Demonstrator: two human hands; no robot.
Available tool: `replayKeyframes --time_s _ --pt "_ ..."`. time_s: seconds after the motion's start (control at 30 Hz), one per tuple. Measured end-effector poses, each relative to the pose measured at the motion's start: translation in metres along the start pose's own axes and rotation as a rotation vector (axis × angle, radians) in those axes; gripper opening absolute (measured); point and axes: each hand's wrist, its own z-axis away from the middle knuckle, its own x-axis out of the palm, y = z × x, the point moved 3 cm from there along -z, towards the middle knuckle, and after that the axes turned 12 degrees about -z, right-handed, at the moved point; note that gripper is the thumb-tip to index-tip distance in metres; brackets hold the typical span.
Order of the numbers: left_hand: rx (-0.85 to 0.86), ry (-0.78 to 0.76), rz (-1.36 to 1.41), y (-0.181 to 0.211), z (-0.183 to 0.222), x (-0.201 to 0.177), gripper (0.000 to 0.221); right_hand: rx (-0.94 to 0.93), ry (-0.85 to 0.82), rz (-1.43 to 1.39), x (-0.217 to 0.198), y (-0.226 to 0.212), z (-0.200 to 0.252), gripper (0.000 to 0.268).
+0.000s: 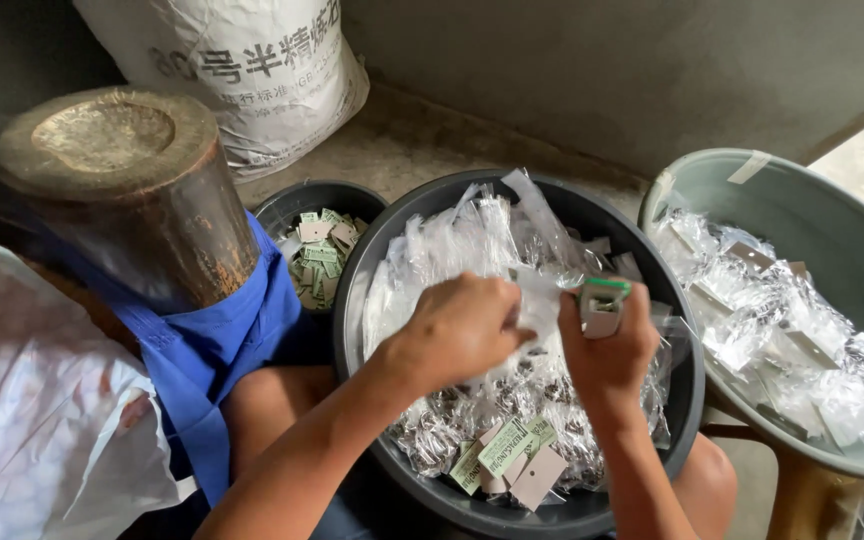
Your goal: Labeling small plastic bags by stapling paper tags to the top of each bag in a repetitive production process.
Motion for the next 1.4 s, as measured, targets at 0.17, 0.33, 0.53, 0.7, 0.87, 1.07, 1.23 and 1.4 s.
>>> replayKeyframes --time_s 0.17,0.33,0.53,0.7,0.87,1.07,1.23,1.4 --pt "0.190 0.429 0.102 -0.001 0.009 -0.009 0.064 0.041 -0.064 -0.260 -0.030 -0.013 -0.032 0.026" --pt "0.488 0.741 0.462 0.008 0.000 0.003 0.027 0.148 -0.148 -0.485 -0.047 -0.034 -0.035 0.030" --pt "0.669 0.703 0.560 0.010 0.013 0.005 0.024 0.216 -0.179 -0.683 -0.050 -0.040 -0.033 0.028" --pt "0.565 0.660 0.726 -0.001 -0.001 0.040 0.018 0.228 -0.181 -0.793 -0.044 -0.036 -0.026 0.026" --pt "0.244 0.705 0.651 -0.005 -0.013 0.057 0.028 0.043 0.047 -0.636 -0.042 -0.025 -0.023 0.017" --pt "0.285 0.703 0.501 0.010 -0.016 0.081 0.019 0.171 0.009 -0.622 0.004 -0.006 -0.016 0.033" --pt "0.256 0.776 0.451 0.003 -0.031 0.099 0.024 0.339 0.067 -0.571 0.030 0.012 -0.021 0.044" --pt "0.218 0.749 0.535 0.000 -0.038 0.130 0.028 0.441 0.030 -0.491 0.026 0.031 -0.001 0.047"
